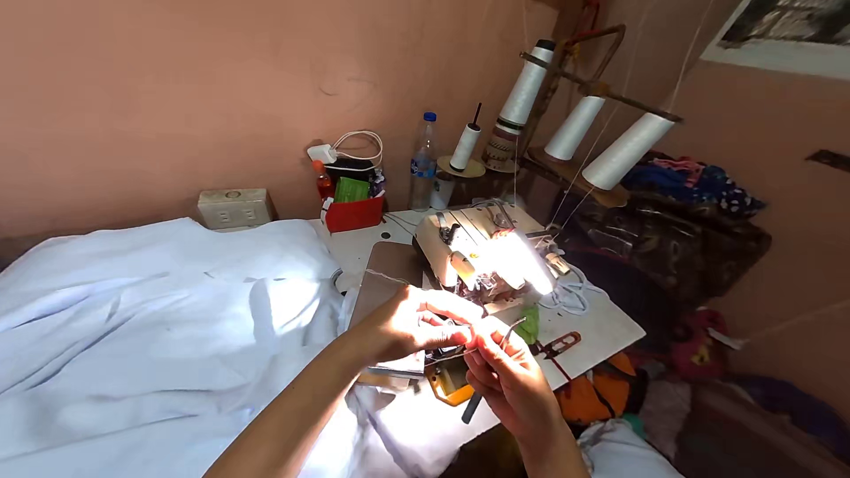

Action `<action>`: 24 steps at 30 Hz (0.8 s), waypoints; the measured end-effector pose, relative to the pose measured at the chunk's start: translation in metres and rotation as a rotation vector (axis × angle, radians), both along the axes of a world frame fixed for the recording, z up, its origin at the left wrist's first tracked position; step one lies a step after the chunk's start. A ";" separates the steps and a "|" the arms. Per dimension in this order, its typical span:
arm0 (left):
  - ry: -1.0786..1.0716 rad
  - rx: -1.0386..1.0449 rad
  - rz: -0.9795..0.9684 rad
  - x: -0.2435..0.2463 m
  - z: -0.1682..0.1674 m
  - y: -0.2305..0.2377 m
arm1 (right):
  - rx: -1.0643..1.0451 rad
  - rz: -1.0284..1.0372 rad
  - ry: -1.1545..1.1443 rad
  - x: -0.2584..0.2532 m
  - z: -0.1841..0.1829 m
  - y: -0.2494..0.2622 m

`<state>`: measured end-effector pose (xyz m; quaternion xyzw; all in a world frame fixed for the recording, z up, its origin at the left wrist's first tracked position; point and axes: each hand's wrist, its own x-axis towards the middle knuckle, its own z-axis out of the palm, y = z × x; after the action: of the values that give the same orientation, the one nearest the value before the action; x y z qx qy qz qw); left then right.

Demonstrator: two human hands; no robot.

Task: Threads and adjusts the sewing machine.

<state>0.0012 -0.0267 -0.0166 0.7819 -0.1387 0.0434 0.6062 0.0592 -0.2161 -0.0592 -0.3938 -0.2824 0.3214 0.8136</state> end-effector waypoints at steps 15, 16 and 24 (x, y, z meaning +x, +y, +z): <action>-0.160 -0.432 0.234 0.002 -0.022 -0.037 | 0.003 0.001 -0.002 -0.003 0.002 0.002; -0.165 -0.443 0.247 0.002 -0.023 -0.038 | 0.001 -0.004 -0.009 -0.004 0.002 0.003; -0.193 -0.478 0.255 0.002 -0.024 -0.039 | -0.051 -0.065 -0.111 -0.004 -0.005 0.004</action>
<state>0.0031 -0.0657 -0.0410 0.6202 -0.0822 0.2247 0.7471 0.0554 -0.2124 -0.0646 -0.4407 -0.3056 0.2795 0.7964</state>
